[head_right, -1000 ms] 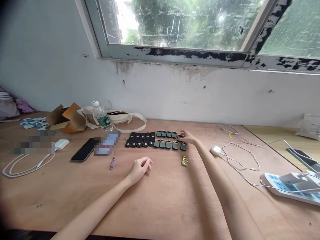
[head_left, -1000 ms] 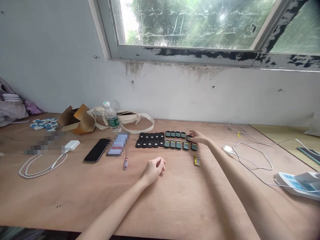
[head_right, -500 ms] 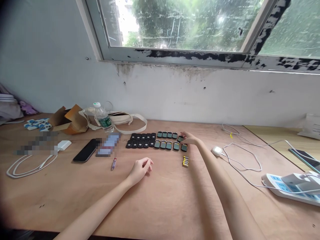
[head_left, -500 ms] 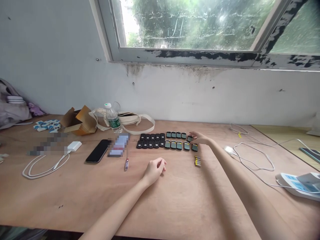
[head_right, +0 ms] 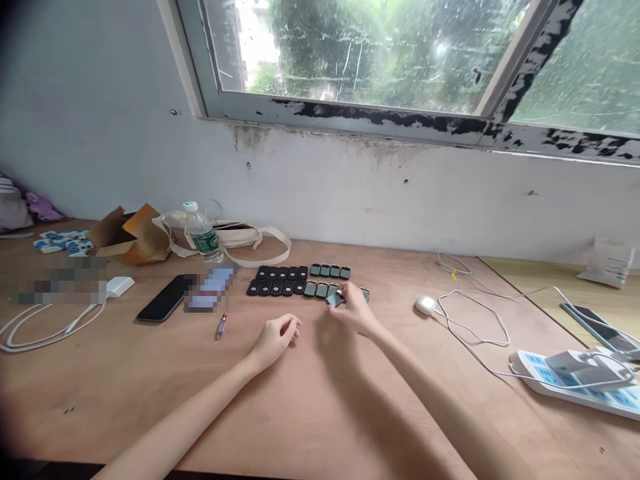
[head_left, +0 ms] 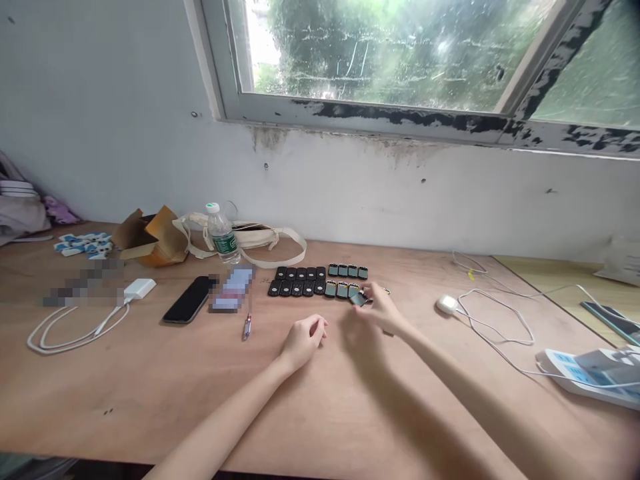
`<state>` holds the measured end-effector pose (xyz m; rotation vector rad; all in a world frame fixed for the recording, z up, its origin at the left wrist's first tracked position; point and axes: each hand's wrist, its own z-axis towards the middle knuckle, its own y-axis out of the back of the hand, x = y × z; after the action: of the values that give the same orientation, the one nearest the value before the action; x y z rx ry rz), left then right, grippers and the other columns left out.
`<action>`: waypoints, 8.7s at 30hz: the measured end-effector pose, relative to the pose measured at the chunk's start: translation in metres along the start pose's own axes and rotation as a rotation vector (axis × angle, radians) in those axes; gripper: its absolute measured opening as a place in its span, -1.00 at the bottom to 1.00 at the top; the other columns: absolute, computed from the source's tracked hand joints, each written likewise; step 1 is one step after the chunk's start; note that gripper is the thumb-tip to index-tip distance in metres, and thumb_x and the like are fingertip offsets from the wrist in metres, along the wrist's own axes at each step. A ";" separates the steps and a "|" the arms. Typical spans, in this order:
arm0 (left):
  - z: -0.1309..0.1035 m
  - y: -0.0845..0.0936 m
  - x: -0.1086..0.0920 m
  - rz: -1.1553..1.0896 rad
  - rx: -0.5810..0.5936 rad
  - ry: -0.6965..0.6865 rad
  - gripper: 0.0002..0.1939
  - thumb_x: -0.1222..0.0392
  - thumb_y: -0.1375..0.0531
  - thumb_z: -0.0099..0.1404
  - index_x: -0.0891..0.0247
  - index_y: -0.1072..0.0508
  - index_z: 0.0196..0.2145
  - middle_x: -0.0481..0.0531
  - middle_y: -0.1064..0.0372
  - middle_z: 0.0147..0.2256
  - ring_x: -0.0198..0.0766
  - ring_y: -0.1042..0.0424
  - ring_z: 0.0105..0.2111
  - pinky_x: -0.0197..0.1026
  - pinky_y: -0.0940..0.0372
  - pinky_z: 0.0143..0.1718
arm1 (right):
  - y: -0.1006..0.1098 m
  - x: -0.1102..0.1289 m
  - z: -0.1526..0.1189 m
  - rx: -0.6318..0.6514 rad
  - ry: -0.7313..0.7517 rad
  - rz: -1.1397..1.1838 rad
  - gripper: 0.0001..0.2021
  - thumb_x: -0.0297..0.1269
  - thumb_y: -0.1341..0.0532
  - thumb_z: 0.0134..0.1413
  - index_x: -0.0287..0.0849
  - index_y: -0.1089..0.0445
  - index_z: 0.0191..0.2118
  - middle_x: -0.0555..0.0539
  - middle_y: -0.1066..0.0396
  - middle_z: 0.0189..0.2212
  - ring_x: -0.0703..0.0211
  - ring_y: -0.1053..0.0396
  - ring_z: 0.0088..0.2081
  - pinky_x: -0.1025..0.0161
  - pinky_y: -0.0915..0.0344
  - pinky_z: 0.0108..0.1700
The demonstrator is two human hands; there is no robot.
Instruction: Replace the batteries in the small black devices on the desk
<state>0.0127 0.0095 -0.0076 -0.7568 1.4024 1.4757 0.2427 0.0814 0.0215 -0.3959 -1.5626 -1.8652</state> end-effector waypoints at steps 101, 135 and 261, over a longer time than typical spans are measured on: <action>-0.001 -0.003 0.006 0.413 0.098 -0.422 -0.86 0.14 -0.20 0.23 0.20 -0.51 -0.43 0.07 -0.45 -0.25 -0.18 -0.38 -0.23 -0.19 -0.33 -0.23 | -0.056 0.021 -0.069 -0.109 0.084 0.165 -0.68 -0.15 -0.07 0.18 -0.15 -0.33 -0.55 -0.03 -0.22 -0.46 0.20 -0.22 -0.44 0.26 -0.19 -0.37; 0.007 0.013 0.011 -0.250 0.198 -0.033 -0.70 0.03 -0.15 0.21 0.35 -0.45 -0.27 0.10 -0.48 -0.44 -0.20 -0.49 -0.37 -0.12 -0.35 -0.23 | -0.040 0.039 -0.090 0.030 0.237 0.116 -0.64 -0.18 -0.35 -0.13 -0.08 -0.35 -0.16 -0.05 -0.32 -0.21 0.08 -0.24 -0.12 0.15 -0.22 -0.09; 0.008 0.011 0.010 0.323 0.109 -0.332 -0.87 0.13 -0.23 0.19 0.17 -0.52 -0.30 0.06 -0.48 -0.19 -0.13 -0.38 -0.17 -0.10 -0.29 -0.12 | -0.055 0.025 -0.045 -0.092 -0.109 0.717 -0.64 0.06 -0.20 0.00 -0.15 -0.47 -0.31 -0.08 -0.43 -0.41 0.17 -0.36 -0.48 0.20 -0.35 -0.39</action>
<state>0.0002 0.0203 -0.0110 -0.2072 1.3744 1.6651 0.1960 0.0351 -0.0153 -0.9683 -1.1767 -1.3632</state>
